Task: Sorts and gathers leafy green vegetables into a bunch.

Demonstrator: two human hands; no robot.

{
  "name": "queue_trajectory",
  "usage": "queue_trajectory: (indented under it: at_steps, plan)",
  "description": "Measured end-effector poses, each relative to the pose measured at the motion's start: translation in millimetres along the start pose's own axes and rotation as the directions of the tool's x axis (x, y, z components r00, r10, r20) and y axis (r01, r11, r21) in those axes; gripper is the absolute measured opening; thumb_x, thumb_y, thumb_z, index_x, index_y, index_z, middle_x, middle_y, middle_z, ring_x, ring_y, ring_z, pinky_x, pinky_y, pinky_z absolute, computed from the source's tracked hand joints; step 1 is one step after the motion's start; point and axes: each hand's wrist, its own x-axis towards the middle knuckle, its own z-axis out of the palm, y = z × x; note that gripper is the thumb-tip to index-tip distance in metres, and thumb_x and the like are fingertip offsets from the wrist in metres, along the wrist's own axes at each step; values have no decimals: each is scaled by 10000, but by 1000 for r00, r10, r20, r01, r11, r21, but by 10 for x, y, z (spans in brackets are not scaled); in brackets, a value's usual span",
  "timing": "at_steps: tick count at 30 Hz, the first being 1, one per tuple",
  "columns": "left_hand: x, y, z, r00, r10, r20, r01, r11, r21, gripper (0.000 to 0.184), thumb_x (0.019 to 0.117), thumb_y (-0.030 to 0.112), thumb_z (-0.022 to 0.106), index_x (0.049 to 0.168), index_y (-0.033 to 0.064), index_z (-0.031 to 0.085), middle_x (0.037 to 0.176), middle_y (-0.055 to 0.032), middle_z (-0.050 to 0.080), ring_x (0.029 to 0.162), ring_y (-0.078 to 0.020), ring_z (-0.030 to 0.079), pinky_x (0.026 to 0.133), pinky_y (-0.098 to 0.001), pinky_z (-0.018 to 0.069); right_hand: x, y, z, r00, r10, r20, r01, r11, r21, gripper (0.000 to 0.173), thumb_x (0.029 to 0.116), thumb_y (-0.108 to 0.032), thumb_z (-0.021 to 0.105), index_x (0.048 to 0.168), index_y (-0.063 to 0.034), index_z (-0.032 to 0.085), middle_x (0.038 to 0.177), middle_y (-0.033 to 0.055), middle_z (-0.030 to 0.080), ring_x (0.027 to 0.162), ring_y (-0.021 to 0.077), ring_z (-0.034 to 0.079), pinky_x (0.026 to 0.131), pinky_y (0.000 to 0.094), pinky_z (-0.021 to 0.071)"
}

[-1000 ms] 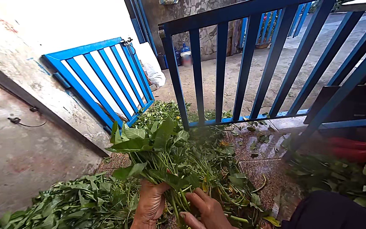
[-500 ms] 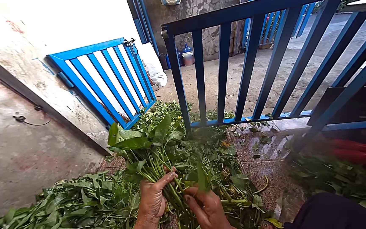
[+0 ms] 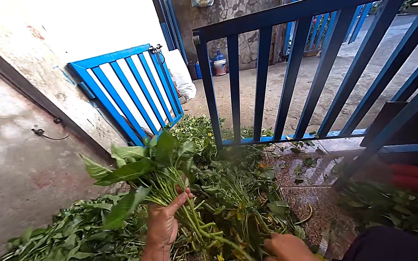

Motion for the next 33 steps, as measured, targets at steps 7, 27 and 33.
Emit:
queue_trajectory:
  at_steps: [7, 27, 33]
  plan:
    - [-202, -96, 304, 985, -6, 173, -3, 999, 49, 269, 779, -184, 660, 1012, -49, 650, 894, -166, 749, 828, -259, 750, 815, -397, 637, 136, -499, -593, 391, -336, -857, 631, 775, -16, 272, 960, -321, 725, 1152, -128, 718, 982, 55, 699, 677, 124, 663, 551, 322, 586]
    - [-386, -119, 528, 985, 50, 167, -55, 998, 28, 307, 748, -134, 728, 928, 114, 744, 870, 28, 767, 827, -51, 728, 801, -244, 617, 524, -915, -543, 25, -222, -975, 825, 555, -105, 92, 949, -115, 710, 1012, -112, 776, 963, 47, 730, 864, 65, 695, 734, 179, 591]
    - [-300, -207, 412, 984, 8, 176, -12, 1000, 23, 324, 709, -111, 819, 989, 25, 730, 928, -87, 768, 865, -149, 746, 834, -324, 632, 579, -888, -481, -36, -248, -968, 800, 573, -177, 102, 933, -103, 738, 1028, -122, 770, 974, 49, 724, 835, 66, 698, 686, 170, 592]
